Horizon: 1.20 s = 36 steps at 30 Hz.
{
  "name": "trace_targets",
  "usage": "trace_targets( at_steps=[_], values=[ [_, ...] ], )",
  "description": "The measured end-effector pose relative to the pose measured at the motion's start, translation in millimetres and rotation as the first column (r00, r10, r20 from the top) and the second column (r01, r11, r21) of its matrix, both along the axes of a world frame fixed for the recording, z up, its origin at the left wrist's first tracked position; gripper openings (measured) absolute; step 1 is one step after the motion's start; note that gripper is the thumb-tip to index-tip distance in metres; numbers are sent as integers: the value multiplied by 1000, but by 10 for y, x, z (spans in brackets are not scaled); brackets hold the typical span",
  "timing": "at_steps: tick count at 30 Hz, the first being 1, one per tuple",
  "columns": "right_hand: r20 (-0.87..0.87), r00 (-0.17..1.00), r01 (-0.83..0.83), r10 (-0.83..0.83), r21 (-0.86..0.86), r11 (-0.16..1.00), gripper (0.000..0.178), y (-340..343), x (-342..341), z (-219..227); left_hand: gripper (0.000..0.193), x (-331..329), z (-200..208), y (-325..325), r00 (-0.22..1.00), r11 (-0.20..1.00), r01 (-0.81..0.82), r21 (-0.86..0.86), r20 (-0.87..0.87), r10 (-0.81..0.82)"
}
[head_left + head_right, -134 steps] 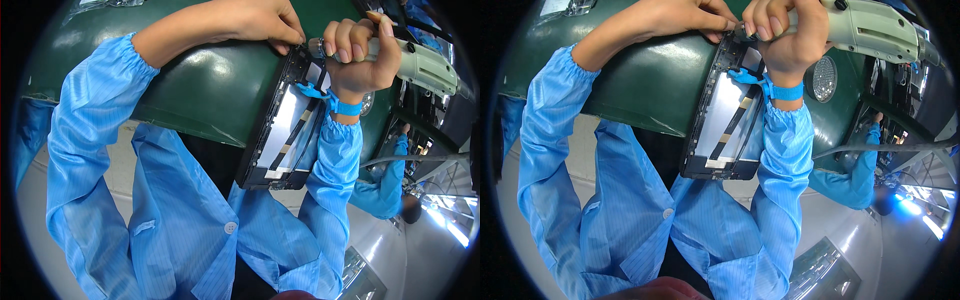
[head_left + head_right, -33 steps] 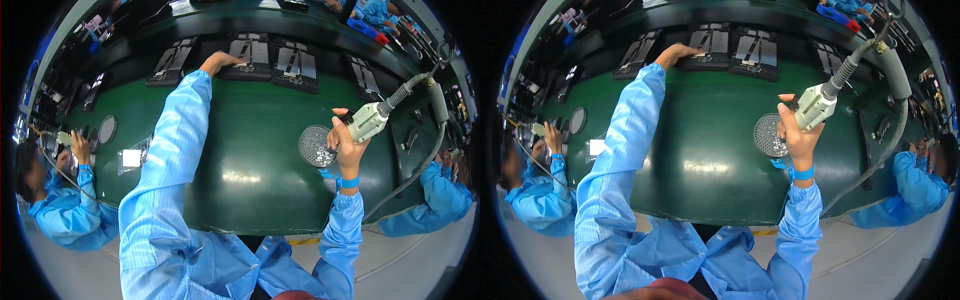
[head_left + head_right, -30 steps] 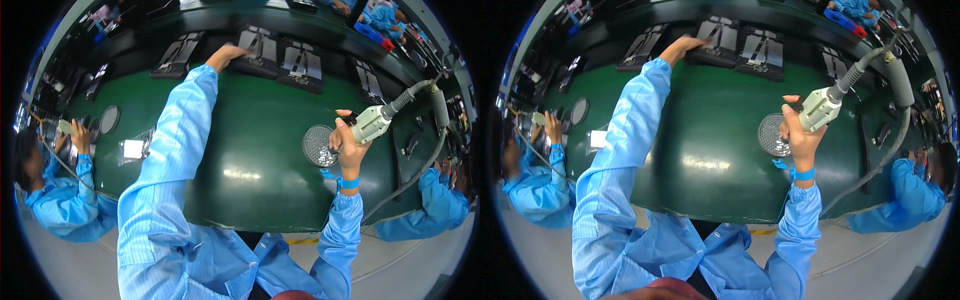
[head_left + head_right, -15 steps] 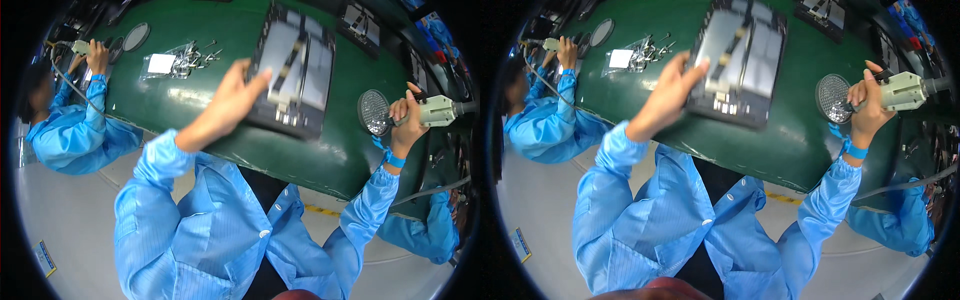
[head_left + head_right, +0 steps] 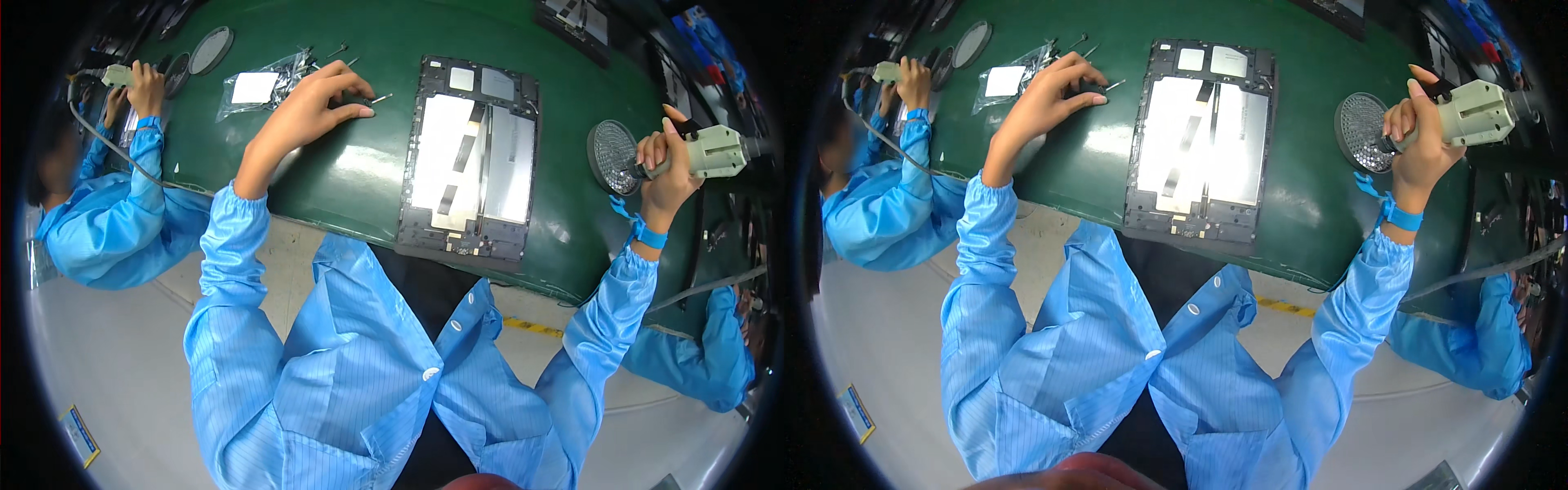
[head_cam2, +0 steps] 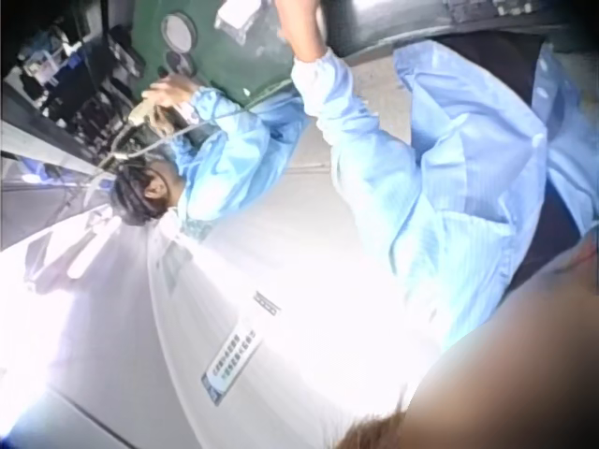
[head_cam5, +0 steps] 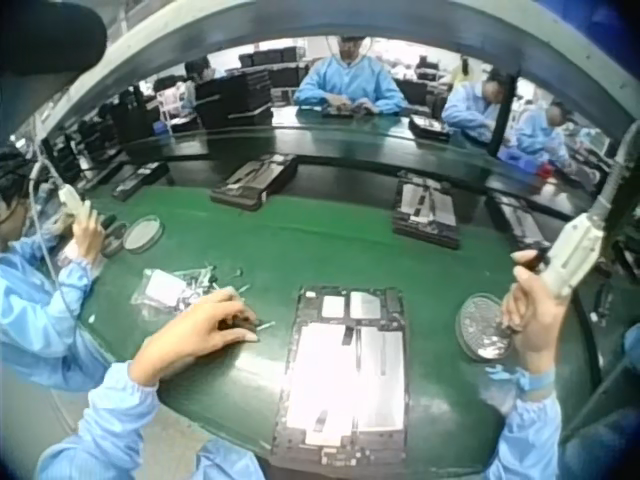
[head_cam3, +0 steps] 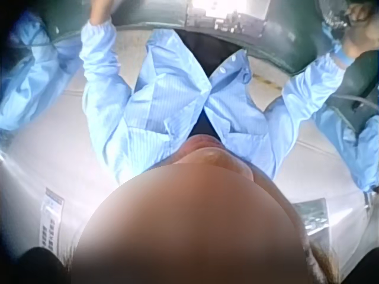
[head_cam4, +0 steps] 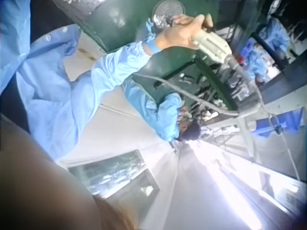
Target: Assembling electronic components by driving screws into a tablet chassis using an electric screwdriver on an assembly line.
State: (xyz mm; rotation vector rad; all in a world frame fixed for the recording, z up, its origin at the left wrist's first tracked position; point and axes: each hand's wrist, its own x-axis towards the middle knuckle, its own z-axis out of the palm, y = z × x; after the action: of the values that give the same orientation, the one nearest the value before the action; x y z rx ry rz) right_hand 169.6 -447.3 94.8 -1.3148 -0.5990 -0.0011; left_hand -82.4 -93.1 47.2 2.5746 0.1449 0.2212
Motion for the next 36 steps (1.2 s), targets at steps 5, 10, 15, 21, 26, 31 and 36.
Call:
trace_targets(
  at_steps=[5,10,15,21,26,31,36],
  values=[
    [-4,1000,13,-13,-2,1000,25,3,-11,-25,13,154,-101,196,980,985,147,89,121,-157],
    [4,1000,2,-2,-7,1000,25,10,-21,-24,17,488,-71,20,951,975,-19,-223,298,87],
    [9,1000,3,-2,-17,1000,25,-22,29,-66,26,878,-262,-175,963,841,-18,-541,218,161],
    [36,999,41,-39,-51,998,32,-108,149,-209,33,888,-397,-211,971,808,-130,-575,92,221],
    [3,997,-79,79,89,993,24,-226,300,-403,32,884,-458,-215,952,781,-169,-601,106,288],
    [-166,985,59,-42,95,994,21,-164,116,-291,29,921,-404,-274,953,782,-208,-588,59,298],
    [-168,985,71,-50,122,990,16,-189,148,-358,32,962,-333,-378,958,799,-206,-566,51,283]
  ],
)
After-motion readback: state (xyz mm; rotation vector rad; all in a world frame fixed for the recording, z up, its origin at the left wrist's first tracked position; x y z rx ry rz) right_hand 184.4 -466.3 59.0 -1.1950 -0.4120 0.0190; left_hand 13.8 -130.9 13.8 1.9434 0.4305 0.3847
